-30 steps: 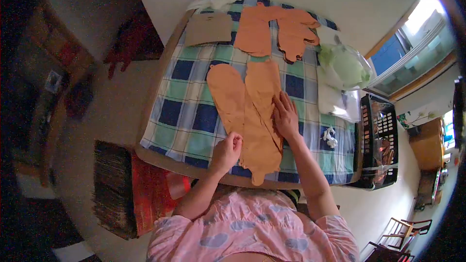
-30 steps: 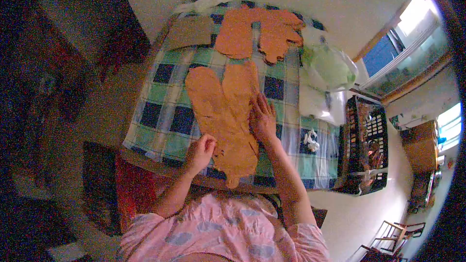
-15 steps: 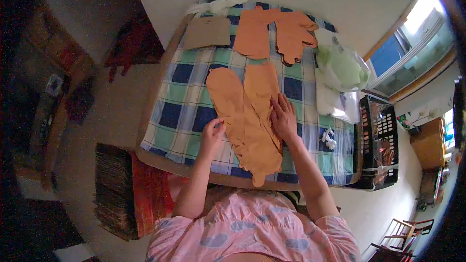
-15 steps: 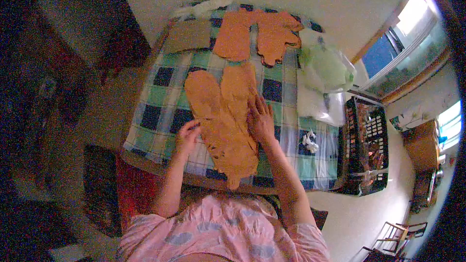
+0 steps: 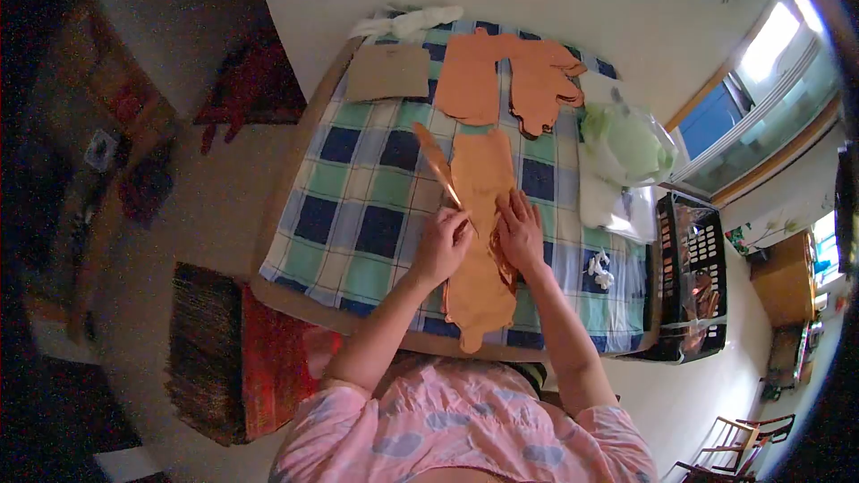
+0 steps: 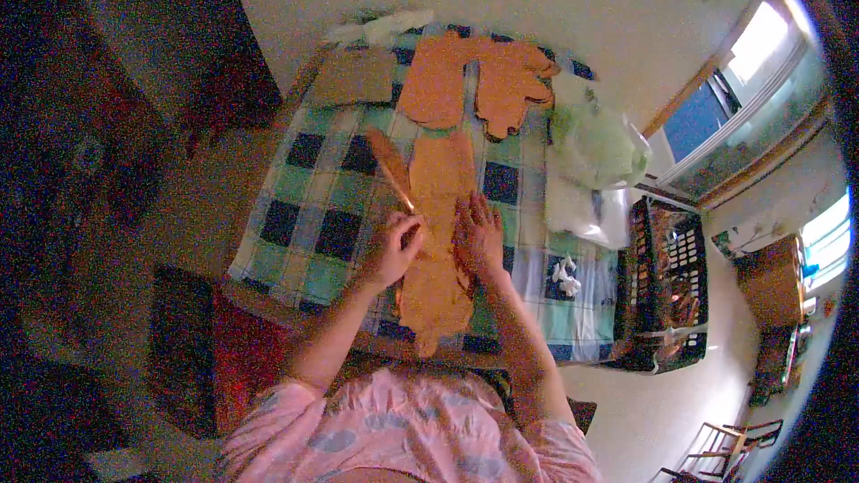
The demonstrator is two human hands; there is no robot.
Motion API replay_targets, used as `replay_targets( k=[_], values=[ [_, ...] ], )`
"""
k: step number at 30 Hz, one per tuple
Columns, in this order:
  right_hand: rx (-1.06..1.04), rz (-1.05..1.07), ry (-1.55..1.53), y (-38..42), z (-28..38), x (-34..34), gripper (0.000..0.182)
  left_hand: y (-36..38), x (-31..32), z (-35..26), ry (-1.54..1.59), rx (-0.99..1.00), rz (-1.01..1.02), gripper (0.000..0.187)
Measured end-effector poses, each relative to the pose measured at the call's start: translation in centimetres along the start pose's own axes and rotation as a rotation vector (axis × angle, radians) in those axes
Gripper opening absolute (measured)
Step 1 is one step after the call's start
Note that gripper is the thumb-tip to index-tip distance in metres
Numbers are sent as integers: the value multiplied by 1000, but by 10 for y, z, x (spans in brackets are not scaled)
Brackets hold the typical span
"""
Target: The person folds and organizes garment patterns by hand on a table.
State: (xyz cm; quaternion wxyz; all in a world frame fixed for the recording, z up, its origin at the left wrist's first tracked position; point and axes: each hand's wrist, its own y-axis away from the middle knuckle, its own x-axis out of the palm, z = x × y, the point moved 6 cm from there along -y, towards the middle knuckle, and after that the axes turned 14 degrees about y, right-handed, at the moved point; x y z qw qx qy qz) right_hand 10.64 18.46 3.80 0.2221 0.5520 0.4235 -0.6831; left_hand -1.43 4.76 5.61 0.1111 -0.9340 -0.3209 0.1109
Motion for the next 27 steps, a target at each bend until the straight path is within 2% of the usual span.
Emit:
replay_targets(
  k=[2, 3, 6, 10, 11, 14, 17, 20, 23, 26, 27],
  values=[
    [-21, 3, 35, 2, 0, 3, 48, -5, 4, 3, 295, -85, -9, 40],
    [-13, 14, 29, 2, -1, 4, 49, -10, -5, -7, 250, -61, -132, 48],
    [9, 20, 16, 3, -2, 5, 49, -10, -23, 1, 222, -199, -219, 49],
    [23, -27, -2, 3, -1, 1, 44, 21, -21, -48, -189, 229, -171, 46],
    [23, -32, -9, 4, -2, 1, 44, 29, -6, -49, -280, -18, 84, 45],
    [-5, 1, -25, 4, -2, 2, 53, 70, 24, -15, -473, 109, 167, 44],
    [-12, -9, -29, 5, -2, 1, 52, 91, 33, -13, -639, 173, 288, 47],
    [-18, -16, 17, 5, -1, 3, 51, 99, 36, -10, -619, 148, 312, 46],
    [-3, 29, 22, 3, 1, 2, 50, 98, 36, -8, -617, 163, 317, 44],
    [-5, 21, 20, 3, 2, 1, 50, 93, 26, -3, -402, 127, 162, 34],
    [-5, 27, 23, 3, 2, 1, 50, 88, 14, 9, -360, 65, 53, 33]
  ],
)
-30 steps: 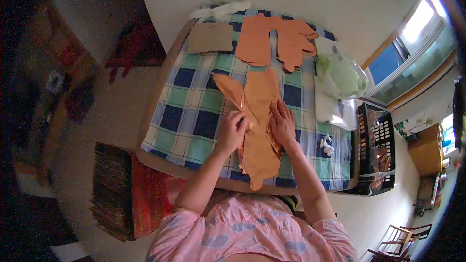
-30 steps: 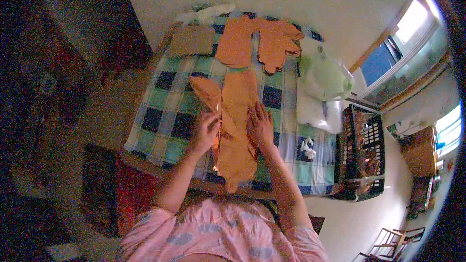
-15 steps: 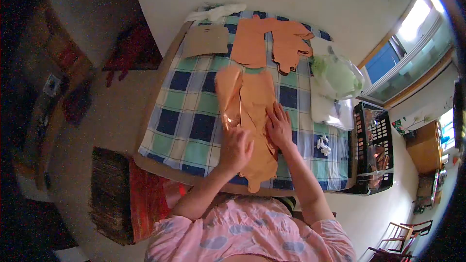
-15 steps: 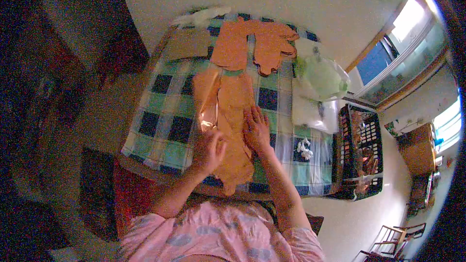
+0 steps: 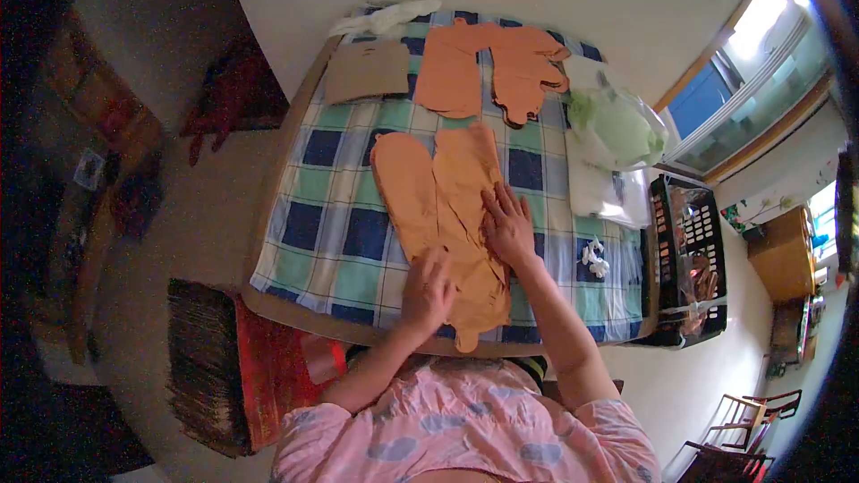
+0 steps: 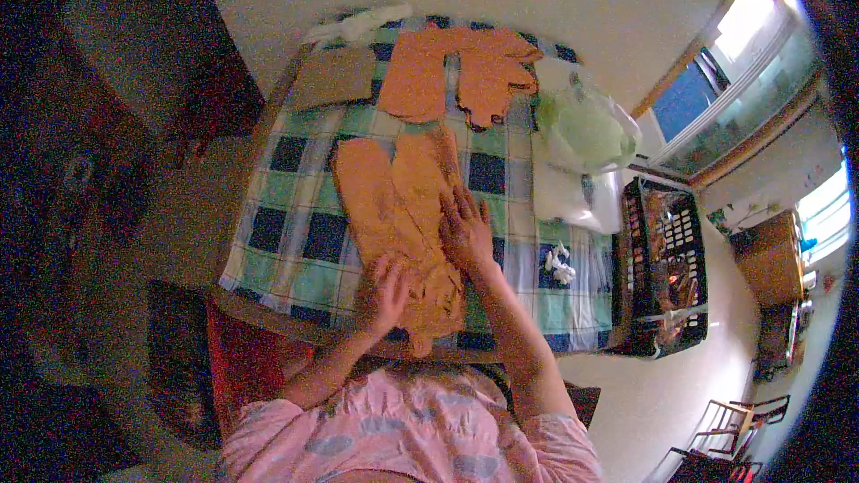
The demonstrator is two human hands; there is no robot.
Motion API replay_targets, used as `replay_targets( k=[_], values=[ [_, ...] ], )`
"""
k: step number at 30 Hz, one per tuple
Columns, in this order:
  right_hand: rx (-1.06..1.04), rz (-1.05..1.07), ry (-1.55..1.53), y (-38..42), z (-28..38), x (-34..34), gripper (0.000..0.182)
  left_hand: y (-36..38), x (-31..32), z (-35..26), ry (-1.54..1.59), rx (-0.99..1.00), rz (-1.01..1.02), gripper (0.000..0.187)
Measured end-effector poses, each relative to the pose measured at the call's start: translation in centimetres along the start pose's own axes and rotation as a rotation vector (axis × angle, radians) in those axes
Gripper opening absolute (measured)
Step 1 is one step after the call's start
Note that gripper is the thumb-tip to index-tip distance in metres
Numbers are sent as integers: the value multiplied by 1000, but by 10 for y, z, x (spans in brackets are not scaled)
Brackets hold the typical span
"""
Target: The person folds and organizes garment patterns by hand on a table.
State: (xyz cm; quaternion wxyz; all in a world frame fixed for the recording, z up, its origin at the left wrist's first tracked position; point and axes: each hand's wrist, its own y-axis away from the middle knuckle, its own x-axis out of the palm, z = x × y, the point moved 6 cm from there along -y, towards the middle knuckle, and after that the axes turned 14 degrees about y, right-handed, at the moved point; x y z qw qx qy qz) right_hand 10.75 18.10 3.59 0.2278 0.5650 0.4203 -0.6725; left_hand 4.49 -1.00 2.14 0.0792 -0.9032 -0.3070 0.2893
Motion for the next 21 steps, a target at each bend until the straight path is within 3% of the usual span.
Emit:
replay_targets(
  k=[3, 5, 8, 12, 15, 21],
  values=[
    [5, 26, 9, 1, 1, 0, 50, -25, -39, 34, 17, -96, -269, 32],
    [8, 52, 15, -2, 1, 1, 50, -46, -75, 13, -112, 29, -423, 32],
    [3, 62, 12, -3, 3, -3, 50, -61, -59, -11, -166, 133, -266, 29],
    [10, 67, -22, -5, 2, -2, 51, -71, -20, 3, -84, 122, -239, 26],
    [0, 24, -34, 0, -3, 0, 49, -71, -7, 19, 58, -11, -222, 29],
    [0, -19, -7, 0, 2, -1, 45, -72, -2, 18, 102, -78, -107, 34]
  ],
)
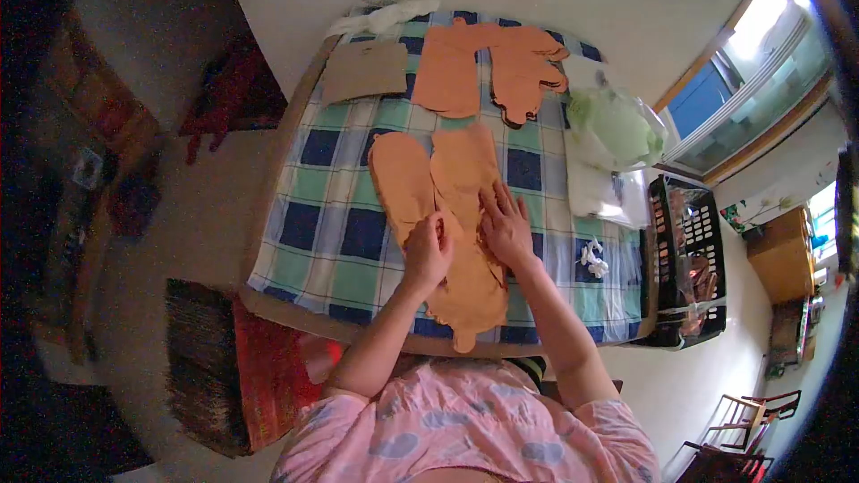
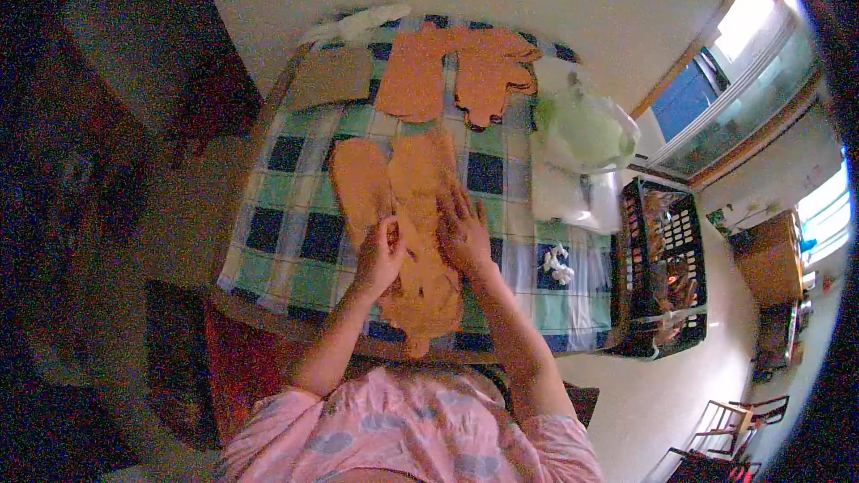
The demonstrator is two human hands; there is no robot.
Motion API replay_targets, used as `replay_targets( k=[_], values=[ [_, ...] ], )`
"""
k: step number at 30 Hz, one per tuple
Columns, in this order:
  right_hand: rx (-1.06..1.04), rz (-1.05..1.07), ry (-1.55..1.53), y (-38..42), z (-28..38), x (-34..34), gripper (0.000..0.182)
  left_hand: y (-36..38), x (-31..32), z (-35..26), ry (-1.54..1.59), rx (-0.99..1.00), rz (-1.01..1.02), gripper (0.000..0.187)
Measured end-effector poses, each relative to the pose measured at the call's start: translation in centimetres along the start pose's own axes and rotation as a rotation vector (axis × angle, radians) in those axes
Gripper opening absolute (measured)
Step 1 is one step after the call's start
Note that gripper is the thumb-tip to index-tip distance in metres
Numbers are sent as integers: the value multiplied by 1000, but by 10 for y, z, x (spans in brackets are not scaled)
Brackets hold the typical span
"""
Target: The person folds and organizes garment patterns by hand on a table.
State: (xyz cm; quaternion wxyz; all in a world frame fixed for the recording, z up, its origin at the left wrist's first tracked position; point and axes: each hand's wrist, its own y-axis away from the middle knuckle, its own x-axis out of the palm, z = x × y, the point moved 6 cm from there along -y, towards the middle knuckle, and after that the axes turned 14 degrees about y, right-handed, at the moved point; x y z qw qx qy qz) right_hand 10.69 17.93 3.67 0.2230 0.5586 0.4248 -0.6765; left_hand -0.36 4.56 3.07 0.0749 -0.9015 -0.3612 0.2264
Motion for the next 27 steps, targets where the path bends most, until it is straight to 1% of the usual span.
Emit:
replay_targets(
  k=[3, 5, 6, 9, 12, 14, 15, 18, 20, 21, 24, 27],
  values=[
    [18, 46, -3, -1, -1, 2, 45, 2, -18, 14, -281, 296, -284, 37],
    [31, 96, -24, -3, 2, -3, 48, -8, -41, 50, 8, -66, -257, 42],
    [28, 78, -22, -3, 2, -2, 47, -11, -49, 68, 153, -248, -243, 44],
    [15, 34, -13, -1, 0, 2, 45, -14, -62, 103, 698, -426, -416, 44],
    [4, 1, 4, -2, 0, 3, 45, -22, -72, 77, 657, -708, -354, 37],
    [-4, -21, 12, -2, -1, 4, 45, -37, -75, 90, 419, -524, -261, 33],
    [-8, -15, 16, -2, -2, 4, 45, -44, -78, 79, 301, -431, -214, 31],
    [-10, 3, 20, -2, -2, 4, 46, -52, -77, 56, 241, -388, -173, 24],
    [5, 16, 12, -2, -2, 7, 47, -58, -72, 83, 245, -311, -194, 23],
    [3, 16, 15, -3, -1, 6, 47, -63, -74, 74, 247, -274, -204, 23],
    [0, 7, 33, -2, 0, 2, 47, -60, -75, 43, 174, -263, -171, 22],
    [-5, -21, 60, -1, 1, 1, 45, -61, -54, 21, 410, -132, -116, 20]
  ],
)
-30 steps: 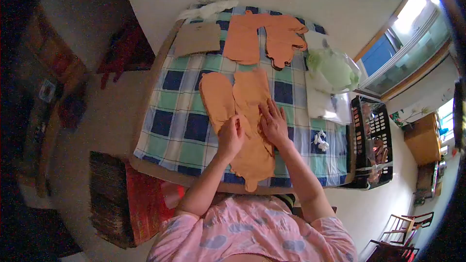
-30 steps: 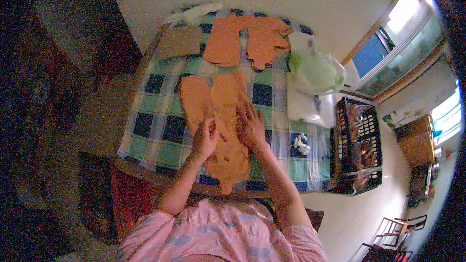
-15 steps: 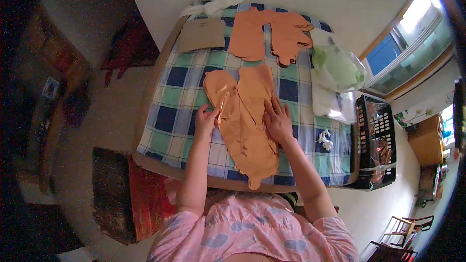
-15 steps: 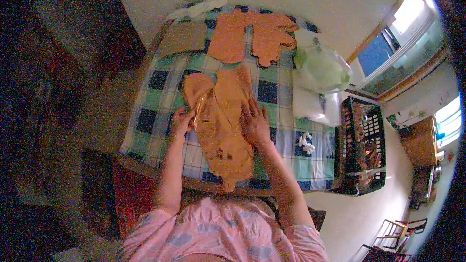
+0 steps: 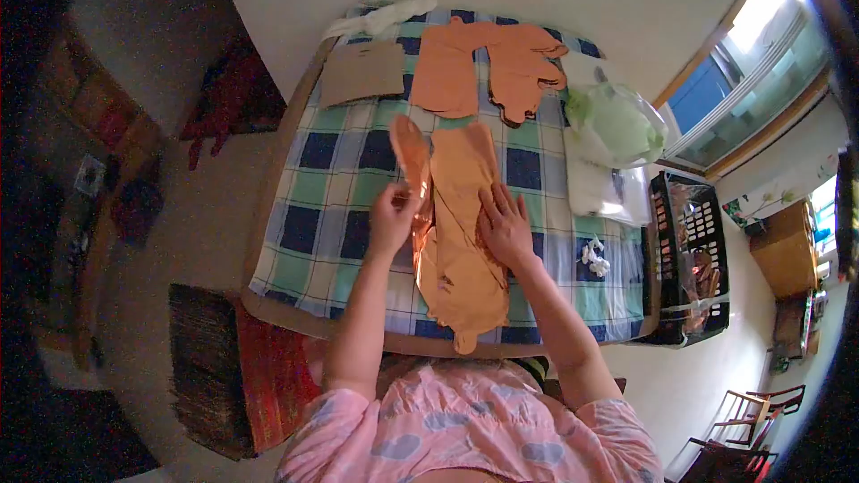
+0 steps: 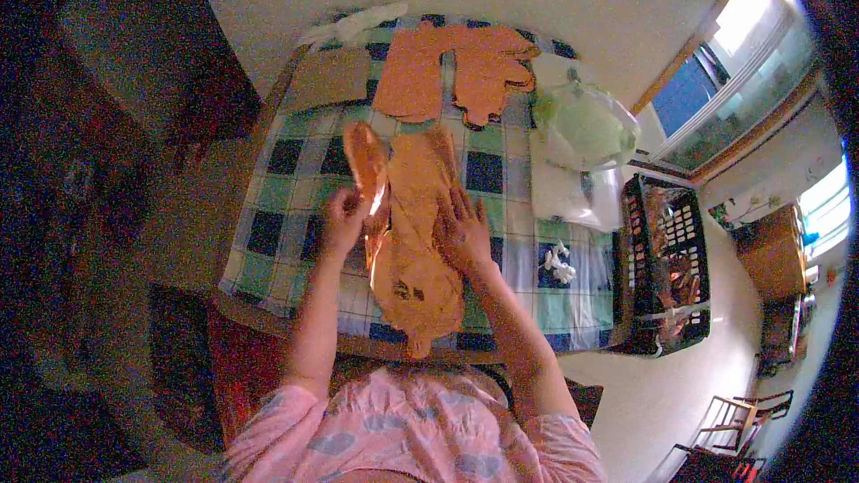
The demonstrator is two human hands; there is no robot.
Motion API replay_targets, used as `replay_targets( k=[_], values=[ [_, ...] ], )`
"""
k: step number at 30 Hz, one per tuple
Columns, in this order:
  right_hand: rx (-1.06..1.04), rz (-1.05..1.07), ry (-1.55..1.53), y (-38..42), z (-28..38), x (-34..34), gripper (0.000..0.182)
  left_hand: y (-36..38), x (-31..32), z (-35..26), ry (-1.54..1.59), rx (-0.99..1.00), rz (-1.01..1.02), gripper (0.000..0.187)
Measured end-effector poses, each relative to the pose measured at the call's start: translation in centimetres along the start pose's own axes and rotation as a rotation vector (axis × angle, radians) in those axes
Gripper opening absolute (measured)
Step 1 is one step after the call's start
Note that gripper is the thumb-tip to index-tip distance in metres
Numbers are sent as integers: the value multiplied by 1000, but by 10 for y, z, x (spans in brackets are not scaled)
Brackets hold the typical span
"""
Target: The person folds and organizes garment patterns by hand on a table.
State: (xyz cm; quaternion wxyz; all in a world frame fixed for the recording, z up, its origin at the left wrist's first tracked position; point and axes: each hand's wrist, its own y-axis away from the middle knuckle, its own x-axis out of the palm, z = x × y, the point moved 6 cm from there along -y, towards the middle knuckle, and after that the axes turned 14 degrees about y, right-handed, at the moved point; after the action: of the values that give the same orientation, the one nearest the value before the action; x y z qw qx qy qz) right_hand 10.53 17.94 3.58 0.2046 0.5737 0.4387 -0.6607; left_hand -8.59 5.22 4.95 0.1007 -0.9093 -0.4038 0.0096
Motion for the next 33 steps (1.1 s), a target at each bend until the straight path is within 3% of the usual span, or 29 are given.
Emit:
replay_targets(
  k=[6, 9, 13, 16, 19, 23, 26, 29, 33],
  values=[
    [6, 15, -15, -2, 0, -2, 44, 10, 69, -19, -113, 169, 200, 14],
    [11, 17, -13, -3, 0, -3, 44, 3, 72, 5, -159, 280, 138, 12],
    [16, 16, -54, -2, 0, -5, 45, 7, 63, 16, -667, 499, 205, 31],
    [25, 35, -35, -3, 1, -4, 45, 16, 74, 25, -779, 413, 319, 49],
    [17, 43, -19, -3, 2, -6, 45, 22, 81, 24, -895, 341, 326, 53],
    [-4, 27, -20, -3, 0, -4, 46, 24, 82, 27, -952, 332, 286, 55],
    [75, 38, -195, -4, -7, -4, 46, 24, 82, 27, -933, 317, 286, 56],
    [57, -75, -229, -12, -12, -2, 47, 23, 83, 25, -898, 314, 296, 56],
    [-17, 17, -195, -25, -6, 13, 48, 25, 83, 20, -904, 299, 336, 55]
  ],
)
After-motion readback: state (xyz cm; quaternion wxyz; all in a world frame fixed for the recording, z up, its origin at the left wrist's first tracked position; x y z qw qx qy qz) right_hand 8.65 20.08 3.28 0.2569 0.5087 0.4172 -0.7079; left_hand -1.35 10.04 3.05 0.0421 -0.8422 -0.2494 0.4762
